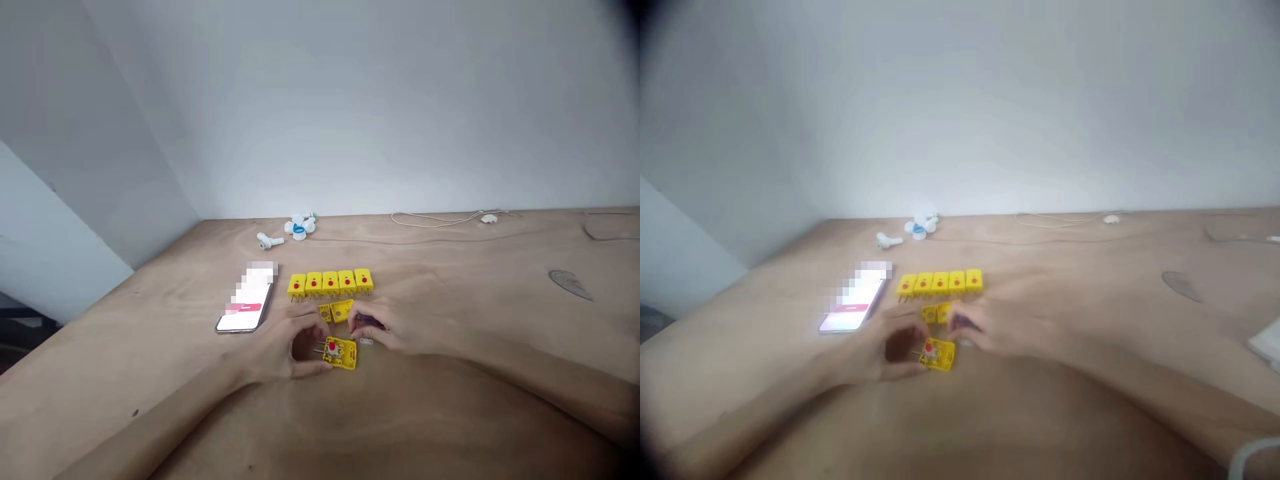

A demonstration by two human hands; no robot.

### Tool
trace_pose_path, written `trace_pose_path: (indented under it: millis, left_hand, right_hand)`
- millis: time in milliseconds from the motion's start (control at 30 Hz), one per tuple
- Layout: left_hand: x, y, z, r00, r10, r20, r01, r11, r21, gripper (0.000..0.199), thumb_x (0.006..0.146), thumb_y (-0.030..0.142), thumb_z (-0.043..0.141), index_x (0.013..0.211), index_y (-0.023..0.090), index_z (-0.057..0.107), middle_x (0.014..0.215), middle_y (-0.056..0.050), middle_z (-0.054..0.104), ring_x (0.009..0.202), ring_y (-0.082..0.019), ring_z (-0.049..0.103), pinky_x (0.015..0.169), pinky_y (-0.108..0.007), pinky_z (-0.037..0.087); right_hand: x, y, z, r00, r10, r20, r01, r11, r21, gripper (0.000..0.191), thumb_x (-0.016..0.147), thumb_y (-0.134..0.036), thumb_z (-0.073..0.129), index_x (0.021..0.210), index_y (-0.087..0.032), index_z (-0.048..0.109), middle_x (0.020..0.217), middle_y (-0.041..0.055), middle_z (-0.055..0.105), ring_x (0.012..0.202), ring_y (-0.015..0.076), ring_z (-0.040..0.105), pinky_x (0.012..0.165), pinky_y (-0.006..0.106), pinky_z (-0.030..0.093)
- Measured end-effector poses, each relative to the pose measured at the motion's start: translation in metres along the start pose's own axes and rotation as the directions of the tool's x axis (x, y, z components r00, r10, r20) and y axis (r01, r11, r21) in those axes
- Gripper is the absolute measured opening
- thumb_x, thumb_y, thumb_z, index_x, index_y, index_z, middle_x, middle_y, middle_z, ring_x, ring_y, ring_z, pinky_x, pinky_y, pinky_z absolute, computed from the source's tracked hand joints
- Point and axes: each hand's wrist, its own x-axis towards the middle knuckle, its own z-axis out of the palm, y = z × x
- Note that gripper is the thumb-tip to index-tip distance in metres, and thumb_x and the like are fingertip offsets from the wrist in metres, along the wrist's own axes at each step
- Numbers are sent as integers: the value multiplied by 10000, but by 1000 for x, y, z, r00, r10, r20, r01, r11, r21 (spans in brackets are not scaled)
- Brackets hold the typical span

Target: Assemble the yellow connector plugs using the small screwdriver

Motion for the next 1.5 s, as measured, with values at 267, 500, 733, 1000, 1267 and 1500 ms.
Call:
trace_pose_path:
  millis: [267, 500, 733, 1000, 1267, 1500]
  left_hand:
    - [2, 3, -1, 998, -61, -20, 62, 994, 95, 329, 835, 487, 729, 964, 203, 627, 976, -66, 679, 879, -248, 630, 768, -366, 515]
    - [-3, 6, -7, 995, 20, -101, -10, 994, 105, 184, 892, 384, 638, 925, 205, 617, 936, -64, 668, 846, -230, 612, 736, -348, 509]
    - [-4, 7, -3, 993, 109, -37, -106, 992, 68, 80, 897, 205, 567, 865, 196, 640, 871, -51, 688, 863, -217, 635, 815, -361, 529]
    - [-4, 8, 1, 997, 56, -46, -54, 998, 31, 129, 929, 201, 558, 862, 190, 668, 840, -43, 710, 785, -188, 644, 739, -319, 531]
    - [-6, 7, 9, 993, 60, -106, -60, 998, 2, 126, 949, 202, 567, 939, 200, 693, 873, -36, 729, 762, -163, 664, 687, -275, 533]
    - [-5, 7, 9, 970, 199, -139, -196, 980, 29, 174, 977, 153, 540, 935, 191, 704, 847, -43, 747, 740, -159, 684, 644, -253, 529]
  right_hand:
    - [1, 7, 0, 996, 20, -85, -29, 994, -106, 196, 1002, -342, 535, 990, -196, 664, 932, 47, 716, 734, 164, 614, 630, 270, 467]
    - [1, 1, -1, 951, 41, -306, -52, 998, -28, 233, 977, -341, 558, 919, -183, 720, 739, 15, 675, 589, 139, 523, 556, 271, 397]
    - [-1, 9, -2, 788, 284, -547, -29, 903, 428, 419, 975, -555, 515, 933, -182, 700, 664, -11, 543, 558, 128, 488, 486, 241, 372]
    - [5, -2, 7, 725, 457, -516, 85, 684, 724, 456, 941, -639, 521, 824, -199, 556, 716, -11, 576, 491, 93, 504, 404, 199, 387]
    - [-7, -7, 15, 810, 366, -458, 123, 658, 743, 330, 974, -493, 571, 852, -186, 572, 817, 15, 652, 609, 140, 662, 552, 256, 536]
    - [-23, -7, 20, 827, 412, -382, 98, 563, 820, 297, 970, -454, 601, 866, -177, 622, 862, 32, 694, 700, 172, 714, 661, 308, 591]
